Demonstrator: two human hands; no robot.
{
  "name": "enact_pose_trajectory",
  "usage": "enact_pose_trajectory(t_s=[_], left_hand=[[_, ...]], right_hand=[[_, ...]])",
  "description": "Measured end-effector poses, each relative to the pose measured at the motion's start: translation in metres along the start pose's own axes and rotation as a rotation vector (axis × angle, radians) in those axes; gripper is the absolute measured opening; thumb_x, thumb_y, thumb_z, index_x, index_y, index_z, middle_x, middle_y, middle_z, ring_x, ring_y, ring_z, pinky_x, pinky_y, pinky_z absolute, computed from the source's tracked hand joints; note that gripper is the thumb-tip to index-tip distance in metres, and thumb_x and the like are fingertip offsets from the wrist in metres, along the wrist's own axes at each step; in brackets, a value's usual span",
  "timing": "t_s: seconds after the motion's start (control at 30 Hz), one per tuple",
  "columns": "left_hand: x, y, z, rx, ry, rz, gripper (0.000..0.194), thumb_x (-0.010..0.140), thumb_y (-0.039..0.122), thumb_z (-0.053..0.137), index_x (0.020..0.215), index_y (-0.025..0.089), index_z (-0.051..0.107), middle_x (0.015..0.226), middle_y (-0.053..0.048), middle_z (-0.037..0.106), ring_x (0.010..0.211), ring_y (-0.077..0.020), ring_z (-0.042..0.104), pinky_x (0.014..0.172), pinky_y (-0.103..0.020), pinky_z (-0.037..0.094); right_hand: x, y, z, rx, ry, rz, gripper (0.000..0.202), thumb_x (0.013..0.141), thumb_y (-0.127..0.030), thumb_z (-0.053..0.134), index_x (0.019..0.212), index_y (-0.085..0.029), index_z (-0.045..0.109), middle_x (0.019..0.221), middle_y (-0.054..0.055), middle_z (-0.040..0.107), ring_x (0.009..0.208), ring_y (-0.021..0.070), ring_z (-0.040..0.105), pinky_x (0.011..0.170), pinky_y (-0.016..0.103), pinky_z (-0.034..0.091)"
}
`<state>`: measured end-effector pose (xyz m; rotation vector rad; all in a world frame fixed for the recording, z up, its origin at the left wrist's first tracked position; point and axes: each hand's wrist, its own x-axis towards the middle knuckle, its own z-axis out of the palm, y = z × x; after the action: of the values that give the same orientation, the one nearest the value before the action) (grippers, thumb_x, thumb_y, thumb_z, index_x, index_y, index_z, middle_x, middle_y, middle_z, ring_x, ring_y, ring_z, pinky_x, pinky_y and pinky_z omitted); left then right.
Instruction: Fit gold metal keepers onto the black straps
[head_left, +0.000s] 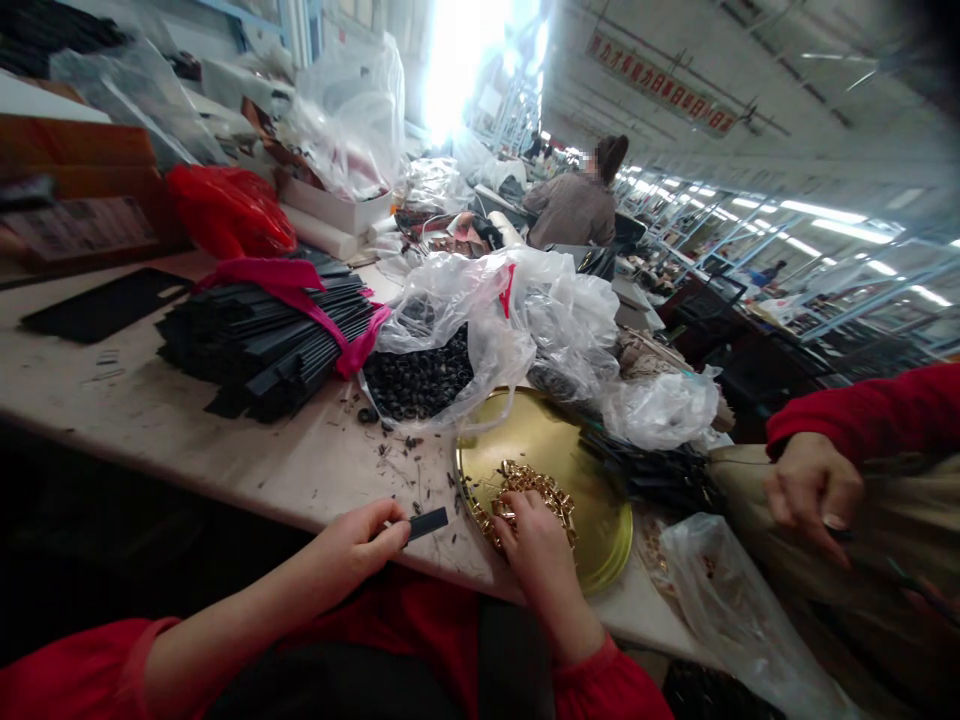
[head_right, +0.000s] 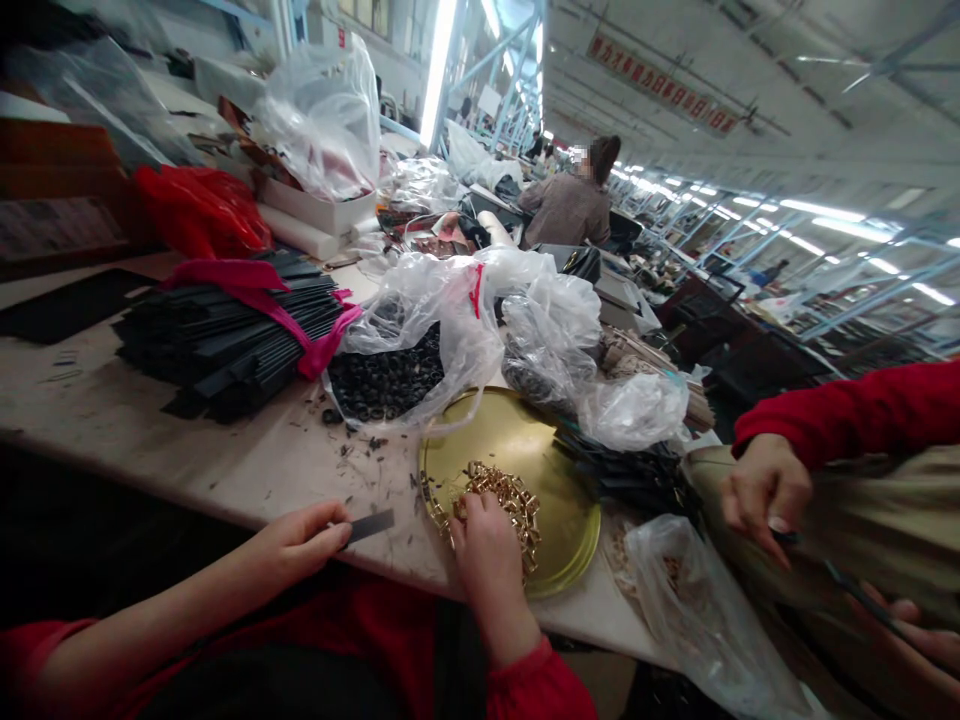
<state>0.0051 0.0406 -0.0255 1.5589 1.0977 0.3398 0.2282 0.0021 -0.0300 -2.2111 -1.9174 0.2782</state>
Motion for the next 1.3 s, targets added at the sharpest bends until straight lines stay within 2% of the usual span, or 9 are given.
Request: enact_pose_trajectory(t_s=[0.1, 0.23, 0.57, 0.63, 0.7, 0.77, 0.87, 1.13, 1.3], left_hand=[[0.003, 0.005, 0.006, -0.114, -0.009, -0.062, 0.024, 0.076, 0.041, 0.036, 0.066, 0.021, 0.042, 0.044, 0.008, 0.039, 0.042, -0.0102, 0.035, 0.044, -0.021, 0.027], [0.005, 0.02, 0.009, -0.209, -0.118, -0.153, 0.018, 0.072, 0.039, 0.035, 0.07, 0.022, 0.038, 0.052, 0.006, 0.053, 0.035, -0.0083, 0.033, 0.04, -0.021, 0.026], [0.02, 0.044, 0.012, 0.017, -0.064, 0.02, 0.021, 0.075, 0.032, 0.035, 0.061, 0.02, 0.044, 0.052, 0.005, 0.042, 0.049, -0.012, 0.041, 0.049, -0.023, 0.031], [0.02, 0.046, 0.01, 0.022, -0.034, 0.065, 0.021, 0.076, 0.034, 0.038, 0.062, 0.019, 0.045, 0.057, 0.004, 0.045, 0.055, -0.0129, 0.044, 0.053, -0.024, 0.032], [0.019, 0.049, 0.01, -0.012, -0.008, 0.114, 0.023, 0.077, 0.037, 0.04, 0.065, 0.019, 0.047, 0.06, 0.004, 0.047, 0.059, -0.0132, 0.045, 0.055, -0.023, 0.032], [0.018, 0.05, 0.011, -0.089, -0.01, 0.141, 0.025, 0.078, 0.04, 0.042, 0.07, 0.018, 0.049, 0.062, 0.004, 0.049, 0.058, -0.0125, 0.044, 0.055, -0.023, 0.033], [0.013, 0.046, 0.017, -0.207, 0.023, 0.147, 0.023, 0.076, 0.038, 0.048, 0.076, 0.015, 0.052, 0.064, 0.003, 0.051, 0.059, -0.0119, 0.046, 0.055, -0.022, 0.035], [-0.011, 0.012, 0.022, -0.276, 0.26, 0.141, 0.023, 0.076, 0.035, 0.053, 0.083, 0.014, 0.057, 0.076, -0.001, 0.061, 0.072, -0.0166, 0.054, 0.065, -0.024, 0.042], [-0.016, 0.005, 0.028, -0.335, 0.24, 0.12, 0.026, 0.075, 0.038, 0.054, 0.083, 0.013, 0.057, 0.074, -0.001, 0.06, 0.07, -0.0165, 0.054, 0.063, -0.025, 0.043]], right_hand=[[0.014, 0.013, 0.0, -0.279, -0.073, -0.022, 0.014, 0.083, -0.015, 0.046, 0.084, -0.015, 0.06, 0.087, 0.012, 0.062, 0.08, 0.0226, 0.058, 0.068, 0.03, 0.04], [0.019, 0.016, 0.002, -0.291, -0.085, -0.039, 0.019, 0.083, -0.009, 0.041, 0.082, -0.015, 0.06, 0.085, 0.012, 0.063, 0.078, 0.0217, 0.059, 0.066, 0.029, 0.039], [0.023, 0.019, -0.005, -0.191, -0.015, -0.001, 0.02, 0.078, -0.005, 0.042, 0.085, -0.012, 0.059, 0.084, 0.014, 0.064, 0.081, 0.0226, 0.059, 0.072, 0.031, 0.041], [0.021, 0.015, -0.012, 0.03, 0.04, 0.011, 0.018, 0.081, -0.011, 0.042, 0.087, -0.014, 0.058, 0.086, 0.011, 0.064, 0.082, 0.0208, 0.058, 0.074, 0.031, 0.042], [0.016, 0.005, -0.019, 0.507, 0.037, 0.061, 0.013, 0.082, -0.023, 0.048, 0.088, -0.016, 0.058, 0.081, 0.007, 0.064, 0.075, 0.0181, 0.058, 0.069, 0.029, 0.044], [0.009, -0.013, -0.021, 1.042, -0.024, 0.166, 0.019, 0.076, -0.034, 0.058, 0.085, -0.018, 0.057, 0.072, 0.002, 0.062, 0.062, 0.0142, 0.056, 0.06, 0.026, 0.044], [-0.004, -0.046, -0.012, 1.526, -0.072, 0.332, 0.026, 0.065, -0.037, 0.07, 0.075, -0.018, 0.055, 0.066, -0.003, 0.06, 0.054, 0.0092, 0.051, 0.053, 0.022, 0.042], [-0.031, -0.088, 0.022, 1.855, -0.106, 0.445, 0.025, 0.06, -0.029, 0.075, 0.071, -0.017, 0.055, 0.059, -0.006, 0.057, 0.05, 0.0061, 0.05, 0.053, 0.019, 0.043], [-0.038, -0.094, 0.03, 1.961, -0.072, 0.462, 0.025, 0.061, -0.03, 0.075, 0.071, -0.018, 0.055, 0.064, -0.004, 0.062, 0.056, 0.0082, 0.055, 0.053, 0.019, 0.043]])
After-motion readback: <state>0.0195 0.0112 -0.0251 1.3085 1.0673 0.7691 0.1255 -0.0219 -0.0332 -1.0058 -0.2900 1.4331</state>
